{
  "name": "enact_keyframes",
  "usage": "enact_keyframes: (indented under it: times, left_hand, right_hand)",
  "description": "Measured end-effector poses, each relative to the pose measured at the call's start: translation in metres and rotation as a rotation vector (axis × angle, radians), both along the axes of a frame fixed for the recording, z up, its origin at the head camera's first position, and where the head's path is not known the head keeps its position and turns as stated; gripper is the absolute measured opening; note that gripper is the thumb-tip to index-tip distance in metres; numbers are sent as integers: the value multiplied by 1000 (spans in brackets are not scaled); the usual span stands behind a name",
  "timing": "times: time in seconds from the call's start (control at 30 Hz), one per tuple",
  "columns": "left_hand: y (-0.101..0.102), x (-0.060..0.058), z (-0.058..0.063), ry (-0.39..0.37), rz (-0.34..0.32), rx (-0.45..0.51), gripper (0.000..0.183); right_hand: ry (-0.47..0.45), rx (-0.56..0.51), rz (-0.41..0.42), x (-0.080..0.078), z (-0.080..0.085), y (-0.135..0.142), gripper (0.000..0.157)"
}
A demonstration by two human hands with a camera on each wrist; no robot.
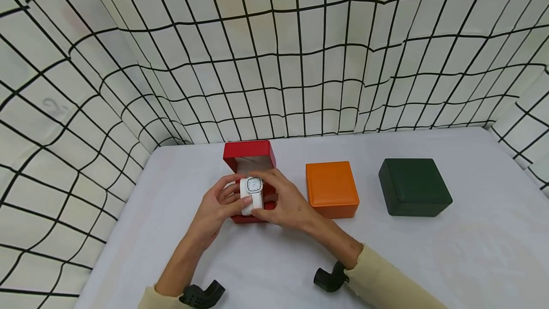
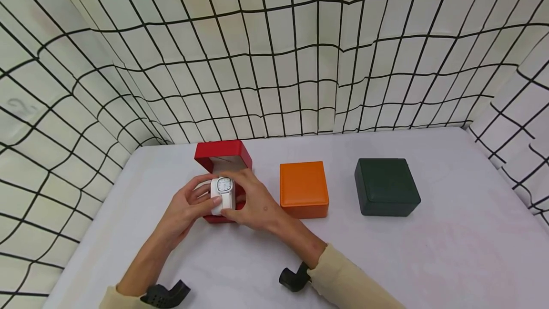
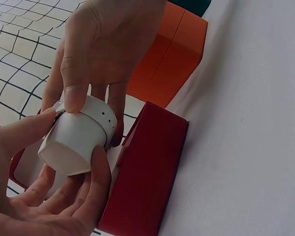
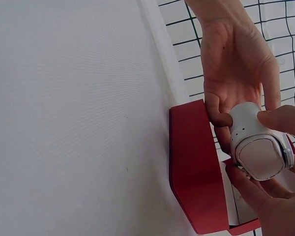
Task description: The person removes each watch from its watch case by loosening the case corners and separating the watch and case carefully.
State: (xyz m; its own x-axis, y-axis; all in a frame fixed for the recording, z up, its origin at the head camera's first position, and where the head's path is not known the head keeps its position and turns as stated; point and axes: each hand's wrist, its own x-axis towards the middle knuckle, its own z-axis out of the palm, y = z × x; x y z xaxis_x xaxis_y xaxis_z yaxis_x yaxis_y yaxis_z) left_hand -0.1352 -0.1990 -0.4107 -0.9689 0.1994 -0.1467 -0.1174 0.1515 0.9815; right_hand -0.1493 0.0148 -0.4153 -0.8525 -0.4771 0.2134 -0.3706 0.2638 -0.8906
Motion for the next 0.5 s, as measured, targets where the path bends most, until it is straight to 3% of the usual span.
enact_keyframes:
  times: [0.5]
  left_hand:
    - [4, -1, 4, -48, 43, -15, 60]
  right_hand:
    - [3, -27, 0, 0, -2, 0, 73]
